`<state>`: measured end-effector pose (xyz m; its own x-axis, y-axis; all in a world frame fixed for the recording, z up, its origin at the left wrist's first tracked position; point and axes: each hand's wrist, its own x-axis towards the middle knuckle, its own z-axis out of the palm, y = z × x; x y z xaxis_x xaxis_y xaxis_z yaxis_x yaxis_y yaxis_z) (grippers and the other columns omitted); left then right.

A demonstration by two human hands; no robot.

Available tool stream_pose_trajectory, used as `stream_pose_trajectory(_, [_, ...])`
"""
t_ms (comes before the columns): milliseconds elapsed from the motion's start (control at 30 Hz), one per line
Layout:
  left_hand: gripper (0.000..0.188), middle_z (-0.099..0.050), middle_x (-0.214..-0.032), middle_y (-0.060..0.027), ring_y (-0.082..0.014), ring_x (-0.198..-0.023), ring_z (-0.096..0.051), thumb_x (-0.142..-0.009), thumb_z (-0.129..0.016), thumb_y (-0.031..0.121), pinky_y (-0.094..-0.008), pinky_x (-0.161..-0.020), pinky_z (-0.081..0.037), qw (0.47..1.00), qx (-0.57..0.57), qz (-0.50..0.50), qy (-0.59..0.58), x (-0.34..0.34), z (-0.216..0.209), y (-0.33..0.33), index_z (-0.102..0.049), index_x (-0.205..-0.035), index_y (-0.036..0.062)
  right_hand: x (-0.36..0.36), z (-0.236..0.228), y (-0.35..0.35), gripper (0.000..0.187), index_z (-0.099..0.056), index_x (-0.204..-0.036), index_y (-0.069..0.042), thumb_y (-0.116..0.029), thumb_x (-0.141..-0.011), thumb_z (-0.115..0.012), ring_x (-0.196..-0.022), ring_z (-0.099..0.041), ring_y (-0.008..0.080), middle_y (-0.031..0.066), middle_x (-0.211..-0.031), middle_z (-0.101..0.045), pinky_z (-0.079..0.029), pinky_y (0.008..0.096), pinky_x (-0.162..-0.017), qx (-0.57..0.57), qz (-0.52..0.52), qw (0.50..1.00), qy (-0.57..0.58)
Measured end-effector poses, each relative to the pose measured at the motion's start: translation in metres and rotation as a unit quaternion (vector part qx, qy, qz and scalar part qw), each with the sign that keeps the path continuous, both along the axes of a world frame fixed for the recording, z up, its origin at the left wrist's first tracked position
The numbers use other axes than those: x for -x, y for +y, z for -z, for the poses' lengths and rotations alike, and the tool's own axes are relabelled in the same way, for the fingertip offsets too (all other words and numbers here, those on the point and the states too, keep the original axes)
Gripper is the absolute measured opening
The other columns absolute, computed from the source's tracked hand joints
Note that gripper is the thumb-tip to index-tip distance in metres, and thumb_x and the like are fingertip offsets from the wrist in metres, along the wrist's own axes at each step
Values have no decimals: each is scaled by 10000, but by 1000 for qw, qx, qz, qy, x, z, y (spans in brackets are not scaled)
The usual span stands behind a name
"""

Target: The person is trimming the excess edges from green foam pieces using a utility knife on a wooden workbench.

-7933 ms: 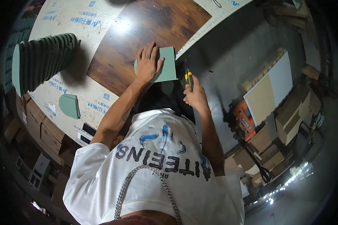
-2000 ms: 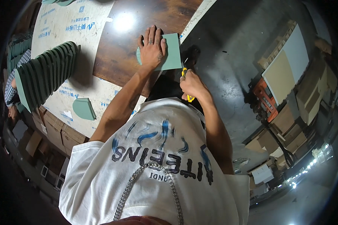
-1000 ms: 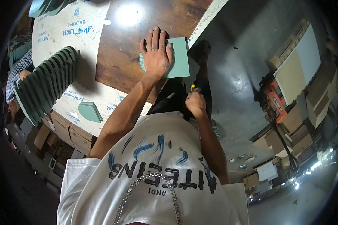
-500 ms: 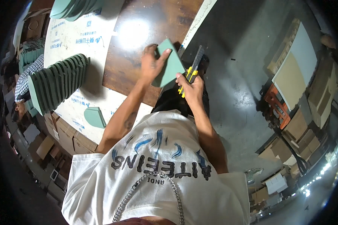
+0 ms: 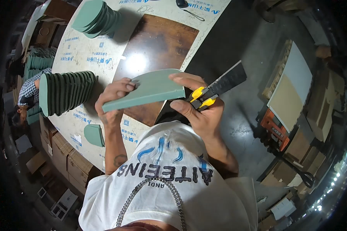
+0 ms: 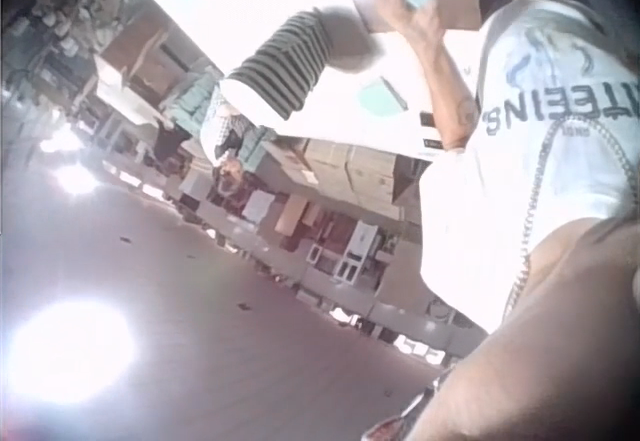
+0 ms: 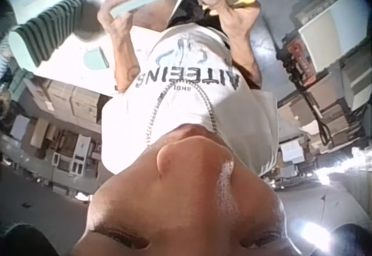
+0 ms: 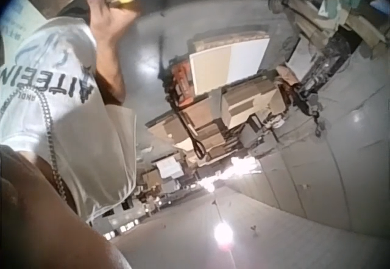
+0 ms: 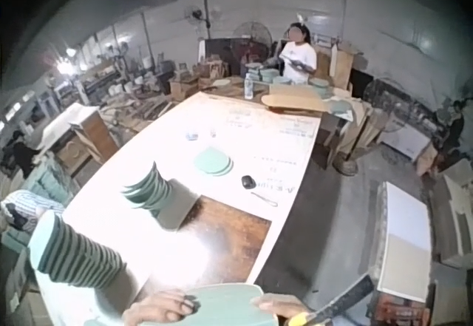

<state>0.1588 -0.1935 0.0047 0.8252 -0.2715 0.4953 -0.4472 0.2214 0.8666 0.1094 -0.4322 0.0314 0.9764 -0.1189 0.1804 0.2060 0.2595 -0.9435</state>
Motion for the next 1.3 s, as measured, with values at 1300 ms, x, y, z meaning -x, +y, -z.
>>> stream_pose_trajectory(1300, [293, -658, -1086, -123, -295, -1067, -664, -989, -631, 332, -595, -1061, -439, 982, 15, -149, -113, 75, -34, -12, -555, -1155, 103, 32, -69, 17, 289, -553, -1183, 63, -124, -964, -561, -1048, -670, 257, 345, -1264, -598, -546, 372, -920, -25, 1, 996, -85])
